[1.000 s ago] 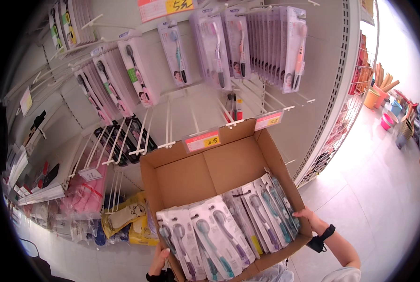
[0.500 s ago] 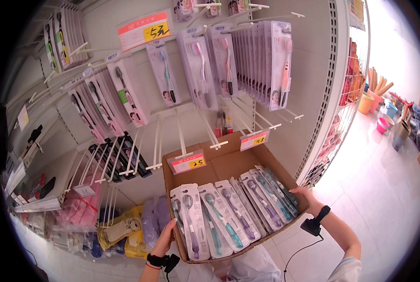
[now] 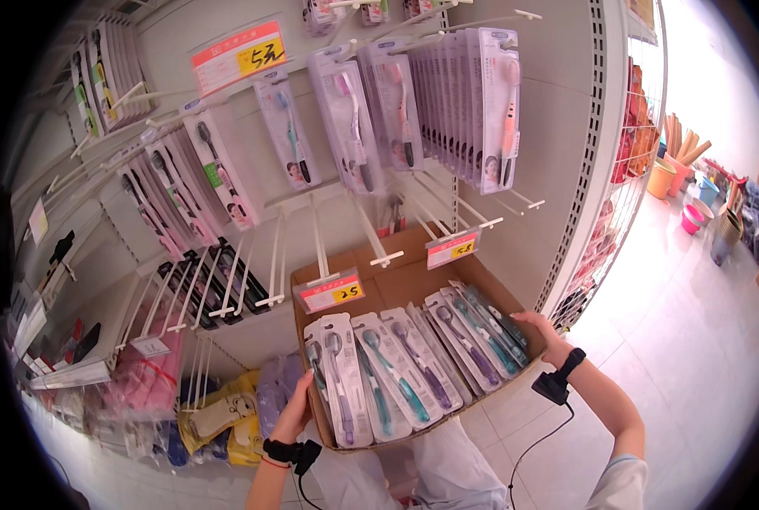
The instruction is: The person picks up packaged toothbrushes from a cardboard box and hangs them onto metal hooks on a store shelf.
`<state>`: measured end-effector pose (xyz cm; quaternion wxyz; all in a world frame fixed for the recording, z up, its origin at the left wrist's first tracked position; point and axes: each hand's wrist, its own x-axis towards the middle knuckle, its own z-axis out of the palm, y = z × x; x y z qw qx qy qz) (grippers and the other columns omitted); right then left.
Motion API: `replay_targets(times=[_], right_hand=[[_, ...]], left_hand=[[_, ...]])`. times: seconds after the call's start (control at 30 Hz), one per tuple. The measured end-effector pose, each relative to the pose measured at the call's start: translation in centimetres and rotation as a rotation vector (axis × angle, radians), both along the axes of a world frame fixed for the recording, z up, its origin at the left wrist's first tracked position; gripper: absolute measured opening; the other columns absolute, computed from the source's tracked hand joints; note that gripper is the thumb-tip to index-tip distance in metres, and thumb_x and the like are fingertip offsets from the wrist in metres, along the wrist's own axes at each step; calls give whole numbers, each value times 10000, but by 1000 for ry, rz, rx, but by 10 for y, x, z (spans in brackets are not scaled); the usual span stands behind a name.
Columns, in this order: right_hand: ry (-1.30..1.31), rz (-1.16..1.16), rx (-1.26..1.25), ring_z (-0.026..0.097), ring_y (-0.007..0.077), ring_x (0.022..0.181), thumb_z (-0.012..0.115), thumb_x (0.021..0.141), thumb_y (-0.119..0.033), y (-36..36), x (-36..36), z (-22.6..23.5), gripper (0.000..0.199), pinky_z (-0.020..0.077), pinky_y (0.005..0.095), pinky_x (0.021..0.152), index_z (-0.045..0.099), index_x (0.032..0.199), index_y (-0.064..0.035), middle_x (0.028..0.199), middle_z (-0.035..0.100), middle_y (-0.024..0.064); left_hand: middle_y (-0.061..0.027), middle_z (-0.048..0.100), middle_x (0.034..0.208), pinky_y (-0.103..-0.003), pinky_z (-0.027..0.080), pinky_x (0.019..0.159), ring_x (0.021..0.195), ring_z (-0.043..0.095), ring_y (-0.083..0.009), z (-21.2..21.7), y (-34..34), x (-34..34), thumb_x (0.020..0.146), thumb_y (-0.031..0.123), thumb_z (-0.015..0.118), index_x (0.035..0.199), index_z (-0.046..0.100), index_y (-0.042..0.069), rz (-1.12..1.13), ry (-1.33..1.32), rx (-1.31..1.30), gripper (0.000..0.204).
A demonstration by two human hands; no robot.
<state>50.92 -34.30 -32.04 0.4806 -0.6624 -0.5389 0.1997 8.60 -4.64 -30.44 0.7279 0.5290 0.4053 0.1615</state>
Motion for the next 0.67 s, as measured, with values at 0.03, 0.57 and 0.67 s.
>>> replay_targets(times=[0.03, 0.57, 0.67], right_hand=[[108, -35, -27, 414, 199, 1197, 794, 549, -186, 3, 4, -4, 822, 290, 313, 1035, 395, 1261, -84, 1281, 430, 81], [829, -231, -196, 345, 142, 1273, 648, 778, -264, 48, -38, 56, 645, 245, 298, 1068, 376, 1348, -135, 1390, 371, 16], [717, -145, -202, 321, 150, 1293, 666, 769, -294, 38, -18, 35, 725, 227, 298, 1081, 312, 1387, -159, 1418, 328, 30]], left_hand=[[-13, 595, 1102, -285, 450, 766, 917, 578, -126, -7, 4, 1, 830, 604, 486, 1239, 502, 130, -2, 16, -19, 627], [-76, 486, 1295, -324, 394, 932, 1133, 495, -200, 3, 17, 15, 793, 671, 483, 1327, 423, 108, 26, -143, -59, 778], [-52, 495, 1291, -300, 364, 978, 1143, 486, -165, 10, 13, 19, 878, 567, 461, 1328, 412, 94, 37, -217, -191, 654]])
